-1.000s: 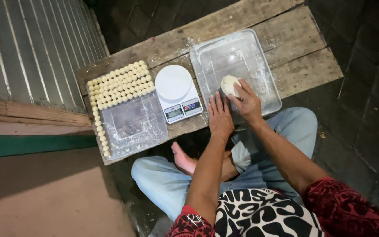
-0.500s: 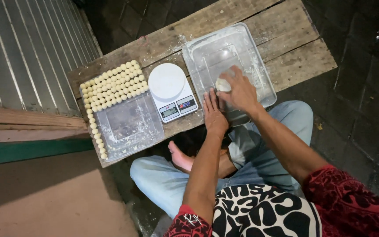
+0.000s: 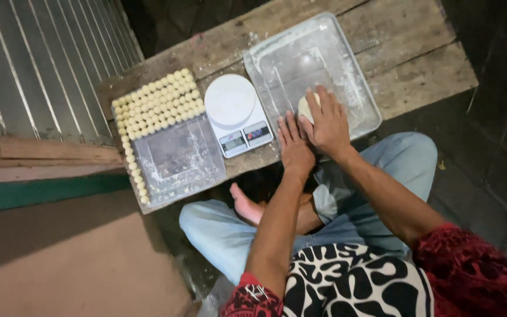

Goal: Portioning dough by weight using a digital scale and rolling it into small balls by hand.

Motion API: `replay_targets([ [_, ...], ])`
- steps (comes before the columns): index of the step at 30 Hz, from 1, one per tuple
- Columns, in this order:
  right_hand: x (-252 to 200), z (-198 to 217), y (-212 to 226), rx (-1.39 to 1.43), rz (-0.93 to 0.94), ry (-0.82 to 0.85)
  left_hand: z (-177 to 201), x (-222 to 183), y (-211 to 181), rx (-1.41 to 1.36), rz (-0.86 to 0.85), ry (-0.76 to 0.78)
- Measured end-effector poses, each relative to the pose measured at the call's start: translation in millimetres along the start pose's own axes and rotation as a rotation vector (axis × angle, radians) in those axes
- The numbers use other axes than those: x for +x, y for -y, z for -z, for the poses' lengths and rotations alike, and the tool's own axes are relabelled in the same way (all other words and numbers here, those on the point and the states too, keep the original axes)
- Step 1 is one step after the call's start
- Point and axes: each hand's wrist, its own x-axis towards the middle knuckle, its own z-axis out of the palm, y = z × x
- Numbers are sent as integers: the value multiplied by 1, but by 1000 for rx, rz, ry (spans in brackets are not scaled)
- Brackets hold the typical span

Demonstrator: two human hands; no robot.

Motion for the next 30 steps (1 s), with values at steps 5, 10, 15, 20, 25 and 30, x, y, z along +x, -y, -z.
replay_targets([
  [5,-11,-22,-10,-40,-30,-61,-3,3,3,64,16,38],
  [10,-24,-24,-38,166,-13,-1,3,1,-1,96,46,77],
  [15,-46,-13,-54,620,-304,-51,20,-5,3,-58,-26,69],
  [20,-52,-35,-49,671,-343,-120,36,-14,19,-398,-101,33],
  [25,-45,-42,-44,629,-355,-221,42,3,16,-1240,49,-223],
  [30,-39,-37,-37,467,-180,-241,30,53,11,-573,-19,-473],
])
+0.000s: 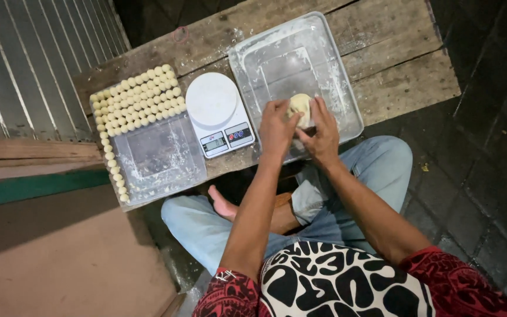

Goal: Portioning dough by weight using a digital scale and rolling it into small balls by hand.

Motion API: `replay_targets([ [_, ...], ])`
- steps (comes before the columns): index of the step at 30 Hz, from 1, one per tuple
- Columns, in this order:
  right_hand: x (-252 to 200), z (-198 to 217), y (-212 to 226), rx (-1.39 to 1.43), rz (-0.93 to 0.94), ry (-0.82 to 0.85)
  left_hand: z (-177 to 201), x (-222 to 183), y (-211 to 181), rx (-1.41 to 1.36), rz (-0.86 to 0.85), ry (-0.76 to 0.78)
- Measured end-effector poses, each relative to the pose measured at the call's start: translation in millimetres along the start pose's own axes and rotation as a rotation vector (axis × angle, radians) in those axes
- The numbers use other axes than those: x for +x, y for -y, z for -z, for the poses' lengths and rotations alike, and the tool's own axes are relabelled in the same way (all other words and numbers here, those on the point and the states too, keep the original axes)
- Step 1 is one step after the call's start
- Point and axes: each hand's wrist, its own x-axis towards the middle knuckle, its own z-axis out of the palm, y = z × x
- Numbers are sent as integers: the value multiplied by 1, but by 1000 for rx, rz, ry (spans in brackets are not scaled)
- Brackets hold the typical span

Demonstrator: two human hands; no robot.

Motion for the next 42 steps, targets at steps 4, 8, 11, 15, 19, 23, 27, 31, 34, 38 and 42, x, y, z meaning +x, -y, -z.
replay_targets([
  [4,7,0,1,-50,-2,91,-20,15,5,101,-16,36],
  [8,7,0,-2,-261,73,174,-24,17,8,244,-95,27],
  [11,10,-2,1,-367,104,187,-3,17,4,223,-86,105],
  [15,4,-9,-2,-415,97,169,25,6,-6,37,-104,191],
  [19,3,-3,5,-392,67,192,17,-12,19,-86,-116,197],
  [23,3,-7,-1,-373,43,220,12,-31,36,-392,-12,186],
  [27,8,-5,3,-363,67,249,43,-61,24,-607,144,235],
  [31,15,14,9,-217,49,295,62,-77,28,-727,220,169],
  [34,18,50,33,218,-155,240,93,-67,28,-785,418,112],
  [38,-5,95,52,59,-82,88,105,-31,68,-402,340,-208],
  [42,-40,121,59,-76,-13,167,111,12,109,-190,213,-351],
])
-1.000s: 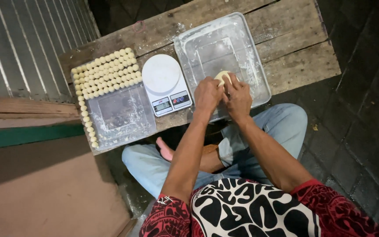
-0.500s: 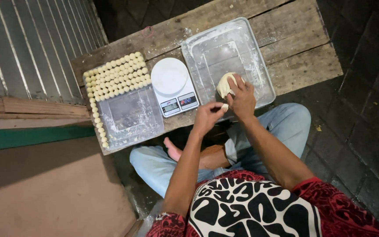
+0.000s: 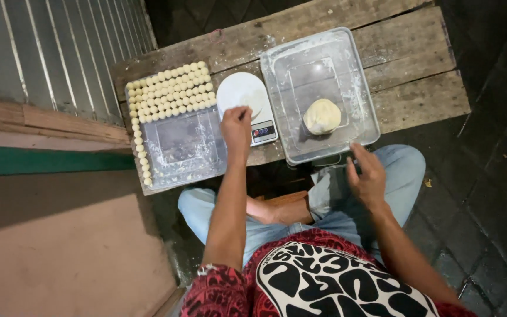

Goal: Portioning dough by weight using a digital scale and rolling it into small balls by hand.

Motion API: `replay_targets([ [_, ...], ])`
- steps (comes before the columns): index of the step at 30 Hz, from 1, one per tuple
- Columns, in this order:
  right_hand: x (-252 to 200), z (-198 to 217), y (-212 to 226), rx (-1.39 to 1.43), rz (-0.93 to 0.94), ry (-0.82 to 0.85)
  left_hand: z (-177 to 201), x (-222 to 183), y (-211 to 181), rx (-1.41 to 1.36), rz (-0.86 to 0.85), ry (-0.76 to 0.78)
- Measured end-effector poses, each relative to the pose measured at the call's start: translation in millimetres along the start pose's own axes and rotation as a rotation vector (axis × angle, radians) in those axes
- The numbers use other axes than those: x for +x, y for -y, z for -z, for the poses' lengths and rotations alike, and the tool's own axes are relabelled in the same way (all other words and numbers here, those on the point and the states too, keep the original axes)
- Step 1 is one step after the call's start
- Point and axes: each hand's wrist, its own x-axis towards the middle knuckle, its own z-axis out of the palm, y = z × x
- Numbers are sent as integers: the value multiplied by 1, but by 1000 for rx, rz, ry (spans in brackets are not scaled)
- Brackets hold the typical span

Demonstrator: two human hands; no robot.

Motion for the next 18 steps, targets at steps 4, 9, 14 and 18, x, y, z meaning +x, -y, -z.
replay_targets([
  [4,-6,-9,1,-9,65,29,11,23,-16,136,-119,20],
  [9,-1,-27,-2,-124,79,-4,9,36,-8,203,-140,106],
  [14,-4,-31,3,-156,20,71,16,23,-12,-16,-67,88],
  [18,9,-14,32,-64,-51,108,27,4,-29,-133,52,-3],
])
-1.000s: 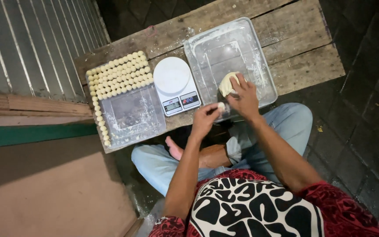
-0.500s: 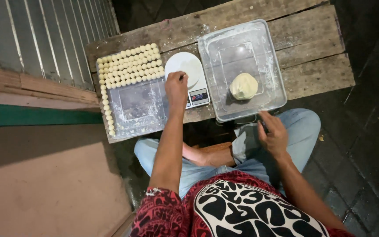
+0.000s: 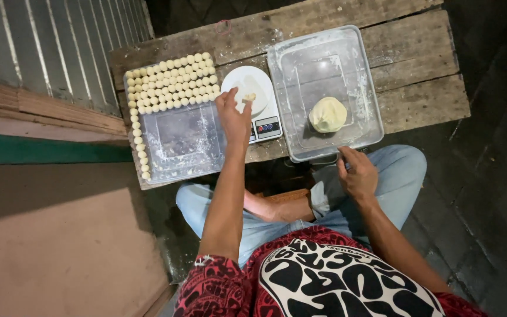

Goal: Portioning dough by weight using a digital scale and rolling it into small balls by hand.

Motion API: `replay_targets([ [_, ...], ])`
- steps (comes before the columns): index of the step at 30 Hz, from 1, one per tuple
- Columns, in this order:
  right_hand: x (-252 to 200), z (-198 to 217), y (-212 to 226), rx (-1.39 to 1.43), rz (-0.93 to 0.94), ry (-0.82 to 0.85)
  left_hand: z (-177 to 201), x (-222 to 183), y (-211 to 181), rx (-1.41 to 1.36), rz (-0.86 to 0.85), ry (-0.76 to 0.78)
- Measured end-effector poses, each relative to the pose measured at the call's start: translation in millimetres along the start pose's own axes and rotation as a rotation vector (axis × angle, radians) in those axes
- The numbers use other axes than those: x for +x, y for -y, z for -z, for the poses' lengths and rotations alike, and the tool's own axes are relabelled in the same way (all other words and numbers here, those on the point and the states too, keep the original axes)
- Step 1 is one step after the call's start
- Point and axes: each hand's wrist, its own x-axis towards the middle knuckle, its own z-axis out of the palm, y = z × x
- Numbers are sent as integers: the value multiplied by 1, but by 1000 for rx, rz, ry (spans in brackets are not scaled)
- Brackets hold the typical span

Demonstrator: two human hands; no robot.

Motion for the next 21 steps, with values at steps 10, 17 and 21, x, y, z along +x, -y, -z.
replay_targets([
  [10,-3,26,-61,-90,42,-126,-72,-83,-22,68,-311,328],
  [17,-4,21,-76,-144,22,-226,-119,-91,-24,180,-164,515],
  [21,-4,19,-74,-154,8,-223,-101,-91,-47,22,-23,478],
])
